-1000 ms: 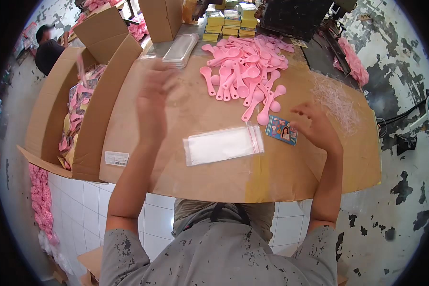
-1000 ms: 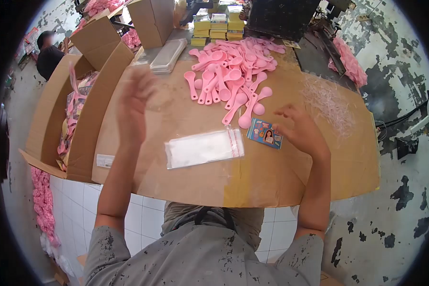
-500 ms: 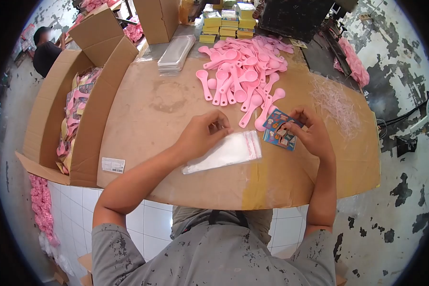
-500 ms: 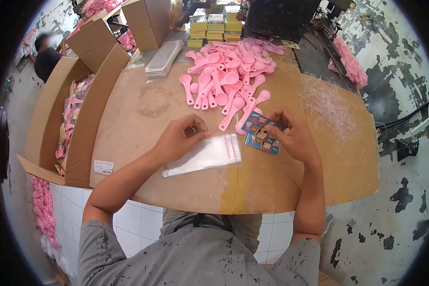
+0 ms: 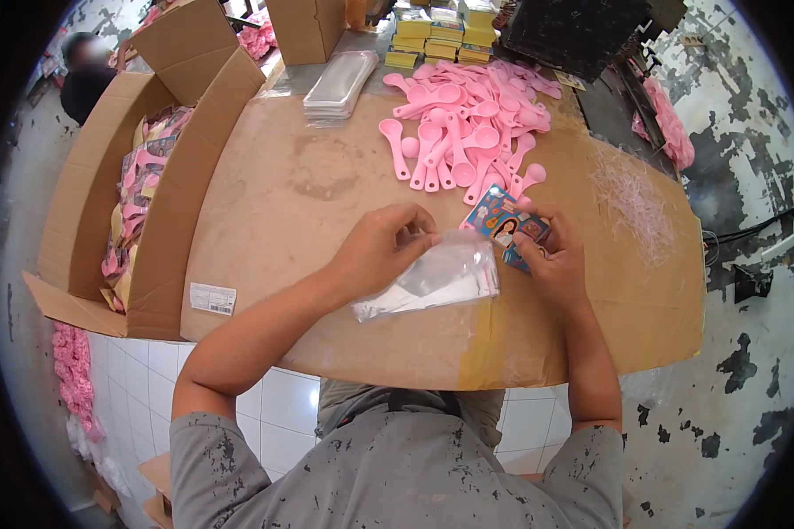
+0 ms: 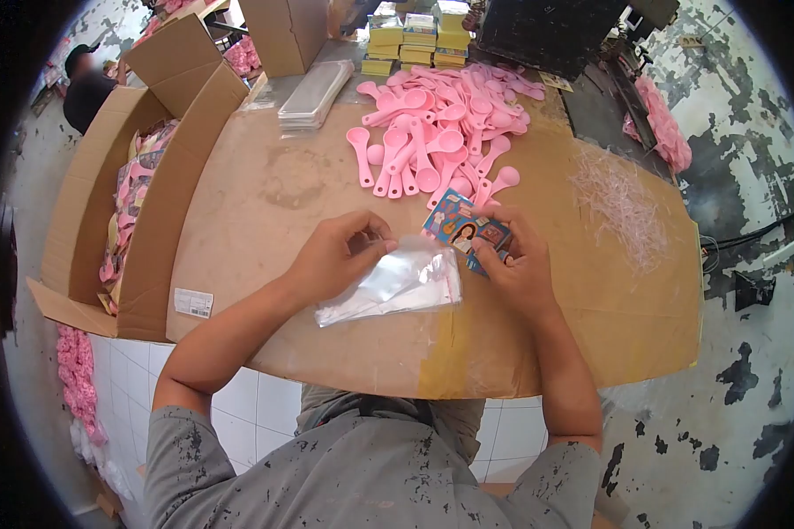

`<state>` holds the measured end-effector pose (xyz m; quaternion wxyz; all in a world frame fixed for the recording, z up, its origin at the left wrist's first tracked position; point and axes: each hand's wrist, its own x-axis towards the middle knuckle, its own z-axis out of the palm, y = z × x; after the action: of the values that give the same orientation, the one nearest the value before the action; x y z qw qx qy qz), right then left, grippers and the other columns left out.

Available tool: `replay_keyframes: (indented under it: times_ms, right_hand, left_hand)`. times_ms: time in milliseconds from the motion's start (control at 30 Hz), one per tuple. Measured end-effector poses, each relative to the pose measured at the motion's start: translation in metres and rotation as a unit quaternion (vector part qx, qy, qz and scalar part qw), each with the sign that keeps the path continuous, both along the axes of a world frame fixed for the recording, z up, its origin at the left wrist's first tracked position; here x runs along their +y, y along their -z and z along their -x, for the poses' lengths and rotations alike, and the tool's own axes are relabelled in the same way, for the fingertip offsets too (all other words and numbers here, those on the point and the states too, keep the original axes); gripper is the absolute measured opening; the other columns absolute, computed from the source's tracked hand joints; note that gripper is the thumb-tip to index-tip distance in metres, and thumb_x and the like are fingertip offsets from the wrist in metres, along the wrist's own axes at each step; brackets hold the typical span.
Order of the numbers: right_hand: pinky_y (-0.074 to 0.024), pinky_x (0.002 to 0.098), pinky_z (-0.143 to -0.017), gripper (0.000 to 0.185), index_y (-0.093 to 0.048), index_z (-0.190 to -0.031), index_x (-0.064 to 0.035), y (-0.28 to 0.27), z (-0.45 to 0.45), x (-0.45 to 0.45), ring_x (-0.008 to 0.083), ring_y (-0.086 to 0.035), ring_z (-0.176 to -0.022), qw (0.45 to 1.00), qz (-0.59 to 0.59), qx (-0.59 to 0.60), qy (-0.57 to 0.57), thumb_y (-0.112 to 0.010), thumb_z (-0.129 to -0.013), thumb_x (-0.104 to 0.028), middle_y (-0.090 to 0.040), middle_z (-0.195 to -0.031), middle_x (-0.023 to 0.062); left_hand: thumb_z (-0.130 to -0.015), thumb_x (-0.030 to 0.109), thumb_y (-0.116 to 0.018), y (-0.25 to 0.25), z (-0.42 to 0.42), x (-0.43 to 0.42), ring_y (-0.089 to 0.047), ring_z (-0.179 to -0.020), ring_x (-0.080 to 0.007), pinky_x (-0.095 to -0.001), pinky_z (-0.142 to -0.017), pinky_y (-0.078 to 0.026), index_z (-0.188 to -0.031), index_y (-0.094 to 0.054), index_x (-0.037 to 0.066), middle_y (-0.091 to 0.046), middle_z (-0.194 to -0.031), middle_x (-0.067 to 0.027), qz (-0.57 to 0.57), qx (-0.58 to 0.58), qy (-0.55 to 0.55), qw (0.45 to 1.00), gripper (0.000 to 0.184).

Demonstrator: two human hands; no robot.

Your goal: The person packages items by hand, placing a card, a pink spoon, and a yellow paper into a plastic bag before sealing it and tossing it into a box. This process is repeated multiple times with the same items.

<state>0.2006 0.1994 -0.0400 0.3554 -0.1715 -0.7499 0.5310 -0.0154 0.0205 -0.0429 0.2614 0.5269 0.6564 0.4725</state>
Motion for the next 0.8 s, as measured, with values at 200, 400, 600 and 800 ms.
replay_keyframes:
  times_ms: [200,400,600,800]
  right_hand:
    - [-0.0545,0.0260,-0.078,0.035,-0.065,-0.127,-0.0016,0.009,-0.007,0.011,0.0106,-0.067,-0.088,0.991,-0.087,-0.104,0.019,-0.070,-0.092,0.001,-0.068,-0.111,0.0065]
    - [-0.0546,0.0274,-0.081,0.033,-0.065,-0.128,-0.0018,0.002,-0.003,0.002,0.0109,-0.067,-0.095,0.995,-0.067,0.036,0.058,-0.067,-0.095,0.002,-0.069,-0.110,0.0068]
    - [-0.0539,0.0302,-0.091,0.035,-0.062,-0.131,-0.0001,0.002,-0.003,-0.001,0.0140,-0.067,-0.105,0.999,-0.010,-0.002,-0.034,-0.066,-0.097,0.004,-0.069,-0.118,0.0073]
    - [-0.0522,0.0304,-0.094,0.036,-0.060,-0.132,-0.0006,-0.006,-0.001,-0.009,0.0146,-0.066,-0.109,0.994,0.083,0.054,-0.039,-0.066,-0.097,0.004,-0.068,-0.121,0.0066]
  left_hand:
    - [-0.098,0.008,-0.070,0.001,0.000,0.002,-0.070,-0.086,-0.0169,-0.0296,-0.078,-0.054,-0.108,-0.064,-0.001,-0.073,-0.099,-0.0105,-0.018,-0.118,-0.006,0.993,0.014]
    - [-0.098,0.004,-0.069,-0.003,-0.006,0.001,-0.068,-0.100,-0.0115,-0.0311,-0.086,-0.054,-0.110,-0.063,0.001,-0.072,-0.109,-0.0083,-0.114,0.082,0.013,0.990,0.014]
    - [-0.098,0.005,-0.071,0.003,-0.002,0.003,-0.071,-0.099,-0.0150,-0.0310,-0.088,-0.056,-0.110,-0.061,0.000,-0.075,-0.109,-0.0113,-0.055,-0.235,0.034,0.970,0.016]
    - [-0.097,0.004,-0.072,-0.004,-0.007,0.002,-0.075,-0.097,-0.0169,-0.0279,-0.083,-0.059,-0.121,-0.058,-0.001,-0.077,-0.101,-0.0116,-0.030,-0.331,0.028,0.943,0.028]
